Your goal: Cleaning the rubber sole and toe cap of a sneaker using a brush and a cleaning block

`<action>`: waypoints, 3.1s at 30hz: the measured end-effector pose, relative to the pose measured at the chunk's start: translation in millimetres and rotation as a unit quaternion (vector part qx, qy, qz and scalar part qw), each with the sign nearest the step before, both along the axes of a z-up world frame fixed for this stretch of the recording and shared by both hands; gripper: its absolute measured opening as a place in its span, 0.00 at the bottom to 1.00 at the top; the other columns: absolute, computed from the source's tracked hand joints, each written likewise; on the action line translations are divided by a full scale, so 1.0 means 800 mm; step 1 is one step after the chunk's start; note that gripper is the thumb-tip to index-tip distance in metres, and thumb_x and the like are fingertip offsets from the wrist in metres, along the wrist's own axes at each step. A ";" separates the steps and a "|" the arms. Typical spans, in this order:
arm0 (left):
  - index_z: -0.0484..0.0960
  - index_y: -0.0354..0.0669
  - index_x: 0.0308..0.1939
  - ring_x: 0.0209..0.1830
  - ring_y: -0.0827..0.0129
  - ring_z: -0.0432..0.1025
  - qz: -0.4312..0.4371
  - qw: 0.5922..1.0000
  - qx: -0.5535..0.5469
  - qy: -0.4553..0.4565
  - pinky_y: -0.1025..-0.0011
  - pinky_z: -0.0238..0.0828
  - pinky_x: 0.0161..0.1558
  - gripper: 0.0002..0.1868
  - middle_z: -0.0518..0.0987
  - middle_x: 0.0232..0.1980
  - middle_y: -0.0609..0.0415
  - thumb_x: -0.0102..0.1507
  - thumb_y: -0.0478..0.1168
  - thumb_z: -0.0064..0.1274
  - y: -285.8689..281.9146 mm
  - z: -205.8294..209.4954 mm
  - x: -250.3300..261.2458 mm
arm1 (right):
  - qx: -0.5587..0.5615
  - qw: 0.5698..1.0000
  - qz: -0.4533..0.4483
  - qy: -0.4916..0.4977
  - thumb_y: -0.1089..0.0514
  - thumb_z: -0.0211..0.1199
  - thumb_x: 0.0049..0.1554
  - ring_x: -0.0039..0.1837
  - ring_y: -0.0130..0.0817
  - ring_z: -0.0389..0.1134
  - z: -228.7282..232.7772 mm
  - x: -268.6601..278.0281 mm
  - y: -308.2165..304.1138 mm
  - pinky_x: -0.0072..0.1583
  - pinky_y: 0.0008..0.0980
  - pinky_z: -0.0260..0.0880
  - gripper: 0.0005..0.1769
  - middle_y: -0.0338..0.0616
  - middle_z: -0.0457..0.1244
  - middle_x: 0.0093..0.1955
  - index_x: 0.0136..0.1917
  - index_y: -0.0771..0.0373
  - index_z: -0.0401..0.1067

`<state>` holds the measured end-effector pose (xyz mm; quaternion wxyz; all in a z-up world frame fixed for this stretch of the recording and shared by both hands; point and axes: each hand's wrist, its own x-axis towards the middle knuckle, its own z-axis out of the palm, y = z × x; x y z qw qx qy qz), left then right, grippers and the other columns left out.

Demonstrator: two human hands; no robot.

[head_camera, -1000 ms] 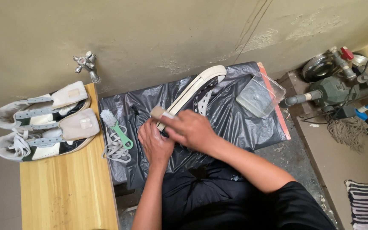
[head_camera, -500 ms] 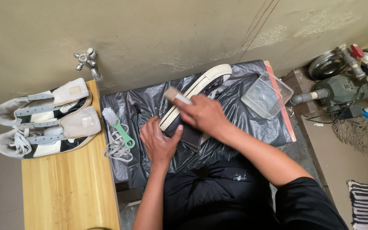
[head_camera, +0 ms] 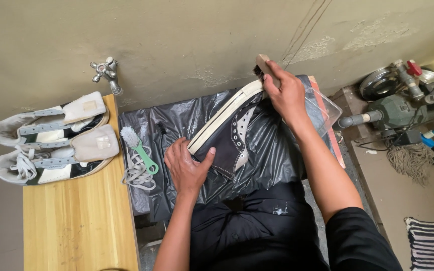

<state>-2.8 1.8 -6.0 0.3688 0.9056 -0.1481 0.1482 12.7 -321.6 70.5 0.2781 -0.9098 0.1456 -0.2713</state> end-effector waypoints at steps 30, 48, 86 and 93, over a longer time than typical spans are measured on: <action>0.78 0.43 0.48 0.59 0.51 0.71 0.003 1.000 0.010 -0.022 0.48 0.60 0.68 0.34 0.78 0.55 0.50 0.53 0.66 0.63 0.003 0.006 -0.003 | -0.205 0.966 0.151 0.040 0.39 0.51 0.66 0.42 0.47 0.70 -0.003 -0.033 0.138 0.40 0.42 0.72 0.20 0.45 0.62 0.38 0.67 0.41 0.73; 0.76 0.44 0.46 0.59 0.51 0.70 0.001 1.000 0.009 -0.021 0.47 0.58 0.70 0.35 0.78 0.55 0.49 0.54 0.69 0.64 -0.002 0.013 -0.002 | 0.041 0.997 0.006 0.059 0.44 0.56 0.66 0.55 0.61 0.71 0.031 -0.014 0.037 0.54 0.60 0.71 0.23 0.55 0.69 0.51 0.73 0.43 0.68; 0.78 0.36 0.53 0.63 0.51 0.67 -0.024 0.999 0.024 -0.007 0.49 0.54 0.72 0.28 0.77 0.55 0.46 0.55 0.50 0.63 0.006 -0.036 0.005 | -0.276 0.936 0.217 -0.018 0.51 0.51 0.66 0.36 0.37 0.65 -0.005 -0.050 0.218 0.33 0.35 0.63 0.20 0.42 0.59 0.42 0.70 0.38 0.67; 0.78 0.43 0.51 0.62 0.50 0.67 -0.039 0.998 -0.002 0.039 0.47 0.54 0.70 0.34 0.77 0.56 0.50 0.55 0.64 0.66 0.002 0.019 0.004 | -0.199 0.972 0.047 0.120 0.42 0.51 0.68 0.40 0.52 0.70 0.048 -0.026 0.087 0.38 0.50 0.72 0.21 0.46 0.60 0.46 0.73 0.34 0.66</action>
